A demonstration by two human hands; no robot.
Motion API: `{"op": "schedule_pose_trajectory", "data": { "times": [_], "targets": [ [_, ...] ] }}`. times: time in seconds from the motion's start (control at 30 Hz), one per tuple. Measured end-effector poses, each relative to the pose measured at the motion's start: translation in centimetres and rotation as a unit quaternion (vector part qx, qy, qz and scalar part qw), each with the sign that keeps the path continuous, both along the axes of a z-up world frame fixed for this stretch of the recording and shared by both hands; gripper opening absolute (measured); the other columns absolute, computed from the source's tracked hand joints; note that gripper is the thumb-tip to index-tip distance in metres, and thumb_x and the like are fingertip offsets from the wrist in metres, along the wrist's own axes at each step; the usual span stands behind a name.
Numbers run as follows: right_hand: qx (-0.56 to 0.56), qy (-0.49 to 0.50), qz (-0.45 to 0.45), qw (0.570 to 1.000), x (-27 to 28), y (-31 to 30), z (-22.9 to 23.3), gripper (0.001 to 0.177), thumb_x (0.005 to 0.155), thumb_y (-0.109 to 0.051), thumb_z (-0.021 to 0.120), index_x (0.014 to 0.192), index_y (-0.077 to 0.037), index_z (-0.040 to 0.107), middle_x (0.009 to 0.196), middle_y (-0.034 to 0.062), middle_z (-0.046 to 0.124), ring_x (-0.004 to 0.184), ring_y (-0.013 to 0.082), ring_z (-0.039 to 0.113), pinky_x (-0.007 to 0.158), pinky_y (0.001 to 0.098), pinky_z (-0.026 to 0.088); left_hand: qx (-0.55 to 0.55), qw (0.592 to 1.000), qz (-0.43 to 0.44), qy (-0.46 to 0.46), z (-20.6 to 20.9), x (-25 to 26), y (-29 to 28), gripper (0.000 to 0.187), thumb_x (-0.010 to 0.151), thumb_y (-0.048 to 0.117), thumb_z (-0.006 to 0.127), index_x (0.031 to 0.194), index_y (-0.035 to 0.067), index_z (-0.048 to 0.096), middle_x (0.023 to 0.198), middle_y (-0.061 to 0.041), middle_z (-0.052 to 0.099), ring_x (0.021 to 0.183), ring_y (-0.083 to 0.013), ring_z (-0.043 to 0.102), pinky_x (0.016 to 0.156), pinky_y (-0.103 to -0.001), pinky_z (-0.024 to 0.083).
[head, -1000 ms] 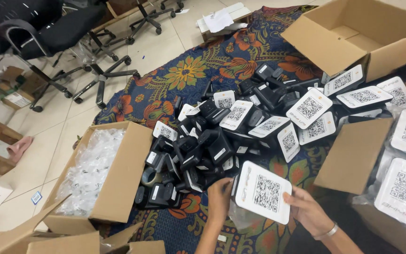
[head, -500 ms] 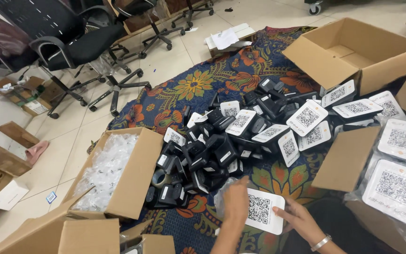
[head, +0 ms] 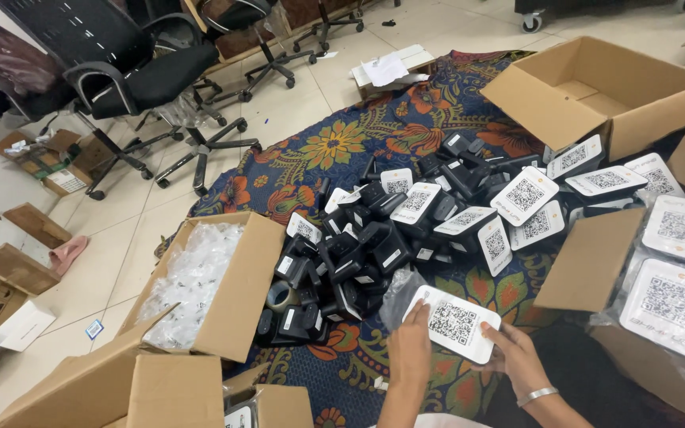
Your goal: The person packs QR code scanners into plastic bags and places them into cardboard boxes while sitting on the floor.
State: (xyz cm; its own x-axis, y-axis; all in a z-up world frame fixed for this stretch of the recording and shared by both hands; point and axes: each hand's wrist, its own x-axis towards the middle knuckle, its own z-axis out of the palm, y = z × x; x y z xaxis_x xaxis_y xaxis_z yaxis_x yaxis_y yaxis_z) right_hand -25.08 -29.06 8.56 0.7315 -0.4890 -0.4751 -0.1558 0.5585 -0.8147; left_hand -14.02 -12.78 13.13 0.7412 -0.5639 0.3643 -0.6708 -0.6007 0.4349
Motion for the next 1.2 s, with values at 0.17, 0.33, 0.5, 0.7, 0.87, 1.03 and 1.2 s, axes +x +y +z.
{"op": "schedule_pose_trajectory", "data": {
  "times": [0.17,0.33,0.5,0.7,0.87,1.03,1.2],
  "targets": [
    [-0.113,-0.034,0.058,0.991,0.4,1.0,-0.4,0.048,0.091,-0.024,0.065,0.129,0.003,0.057,0.093,0.0184,0.077,0.071,0.0259,0.076,0.052,0.0367,0.059,0.001,1.000,-0.013,0.027,2.2,-1.3,0.2,0.041,0.088,-0.004,0.057,0.127,0.002,0.066,0.140,-0.013,0.063,0.090,-0.0378,0.074,0.080,-0.044,0.059],
    [-0.153,-0.043,0.098,0.982,2.8,1.3,-7.2,0.047,0.091,-0.026,0.066,0.124,0.007,0.059,0.093,0.0219,0.076,0.070,0.0273,0.074,0.051,0.0365,0.060,0.004,0.996,-0.062,0.058,3.8,-3.8,-2.4,0.050,0.078,0.003,0.069,0.128,-0.002,0.061,0.143,-0.017,0.058,0.088,-0.0420,0.072,0.076,-0.047,0.057],
    [-0.340,-0.004,0.032,0.940,4.4,0.0,-16.8,0.041,0.090,-0.022,0.067,0.126,-0.002,0.061,0.108,0.0148,0.076,0.097,0.0220,0.074,0.079,0.0342,0.057,0.037,0.996,-0.082,0.020,0.3,-6.4,-4.7,0.044,0.087,-0.003,0.065,0.131,-0.006,0.059,0.145,-0.020,0.059,0.097,-0.0409,0.071,0.081,-0.045,0.058],
    [-0.488,0.001,0.115,0.865,5.3,3.5,-7.0,0.048,0.086,-0.023,0.078,0.127,-0.004,0.061,0.106,0.0135,0.064,0.096,0.0253,0.065,0.085,0.0361,0.054,0.002,0.998,-0.057,0.015,-0.9,-6.3,-5.4,0.031,0.087,-0.005,0.061,0.115,0.005,0.070,0.109,-0.018,0.076,0.092,-0.0324,0.076,0.087,-0.058,0.054],
    [-0.561,0.024,0.337,0.756,11.7,0.7,-14.2,0.034,0.083,-0.014,0.073,0.115,-0.008,0.066,0.112,0.0076,0.070,0.106,0.0210,0.067,0.097,0.0331,0.056,-0.092,0.975,0.023,0.200,0.3,-2.8,-3.3,0.040,0.097,-0.011,0.049,0.127,0.004,0.069,0.093,-0.022,0.074,0.074,-0.0262,0.076,0.070,-0.033,0.064],
    [-0.623,-0.101,0.499,0.594,14.6,-0.3,-10.9,0.039,0.079,-0.017,0.072,0.116,-0.006,0.067,0.111,0.0111,0.072,0.111,0.0280,0.066,0.107,0.0434,0.045,-0.159,0.910,0.105,0.368,3.1,-0.3,0.2,0.050,0.095,-0.009,0.049,0.141,0.008,0.056,0.095,-0.024,0.078,0.070,-0.0229,0.076,0.067,-0.030,0.062],
    [-0.460,0.037,0.522,0.718,12.8,-1.6,-2.3,0.058,0.103,-0.061,0.041,0.130,-0.017,0.068,0.124,0.0093,0.069,0.115,0.0236,0.064,0.105,0.0419,0.050,0.081,0.992,0.099,0.016,-1.2,4.5,3.2,0.051,0.076,-0.007,0.062,0.126,0.002,0.064,0.147,-0.026,0.049,0.086,-0.0414,0.073,0.073,-0.046,0.059]
  ]
}}
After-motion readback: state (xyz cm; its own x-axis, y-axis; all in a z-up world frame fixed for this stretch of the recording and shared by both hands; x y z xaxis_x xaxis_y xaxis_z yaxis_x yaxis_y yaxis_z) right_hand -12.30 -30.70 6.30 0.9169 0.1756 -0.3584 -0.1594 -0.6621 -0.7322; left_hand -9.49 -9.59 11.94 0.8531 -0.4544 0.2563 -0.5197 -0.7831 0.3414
